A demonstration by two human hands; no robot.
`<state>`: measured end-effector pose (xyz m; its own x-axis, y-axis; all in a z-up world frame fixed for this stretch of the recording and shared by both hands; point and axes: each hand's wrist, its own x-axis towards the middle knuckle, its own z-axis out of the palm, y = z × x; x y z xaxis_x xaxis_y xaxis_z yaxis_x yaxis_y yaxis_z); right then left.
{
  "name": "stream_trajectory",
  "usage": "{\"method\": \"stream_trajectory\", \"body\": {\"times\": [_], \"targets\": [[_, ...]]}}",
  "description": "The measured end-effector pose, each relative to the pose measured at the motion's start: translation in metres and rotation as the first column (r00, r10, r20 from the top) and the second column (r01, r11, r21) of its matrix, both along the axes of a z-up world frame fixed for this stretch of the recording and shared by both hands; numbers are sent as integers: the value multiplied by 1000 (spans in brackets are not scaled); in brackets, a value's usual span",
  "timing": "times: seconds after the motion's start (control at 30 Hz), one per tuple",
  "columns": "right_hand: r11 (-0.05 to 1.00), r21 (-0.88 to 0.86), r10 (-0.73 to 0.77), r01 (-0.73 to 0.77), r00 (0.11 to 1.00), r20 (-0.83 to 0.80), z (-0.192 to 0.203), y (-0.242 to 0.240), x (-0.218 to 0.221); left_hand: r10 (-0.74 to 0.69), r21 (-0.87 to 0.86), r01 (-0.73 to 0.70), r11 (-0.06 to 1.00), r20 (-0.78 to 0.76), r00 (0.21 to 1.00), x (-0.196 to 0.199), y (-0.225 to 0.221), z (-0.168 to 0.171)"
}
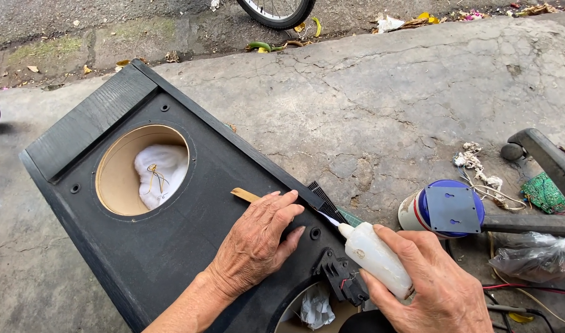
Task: The person is attaching a protective mesh screen to a speaker cabinet. They apply glue to the edges of the speaker opening and then use a small wooden stick to press and secure the mesh in place.
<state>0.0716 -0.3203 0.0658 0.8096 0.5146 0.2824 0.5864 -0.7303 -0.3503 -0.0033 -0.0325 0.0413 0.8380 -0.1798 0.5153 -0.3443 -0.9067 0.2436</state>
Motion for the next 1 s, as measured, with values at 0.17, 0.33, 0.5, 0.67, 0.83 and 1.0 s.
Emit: {"method": "stream_trajectory", "body": {"times": [0.17,0.33,0.5,0.67,0.83,1.0], "targets": [[999,-35,28,-25,997,68,-1,-1,3,-9,-54,9,998,-6,1000,0,0,1],[999,4,53,-53,996,78,2,-1,2,-3,-55,3,999,9,1000,0,0,1],[998,13,57,-58,995,81,1,-2,3,5,-61,-4,998,17,1000,0,0,1],[994,39,97,-100,992,80,1,-4,5,2,-79,-1,997,15,1000,0,0,-2],[991,60,118,-122,990,73,4,-4,6,-4,-100,4,995,3,1000,0,1,-2],[993,32,115,-116,992,43,4,-5,6,2,-99,-2,995,2,1000,0,1,-3]]}}
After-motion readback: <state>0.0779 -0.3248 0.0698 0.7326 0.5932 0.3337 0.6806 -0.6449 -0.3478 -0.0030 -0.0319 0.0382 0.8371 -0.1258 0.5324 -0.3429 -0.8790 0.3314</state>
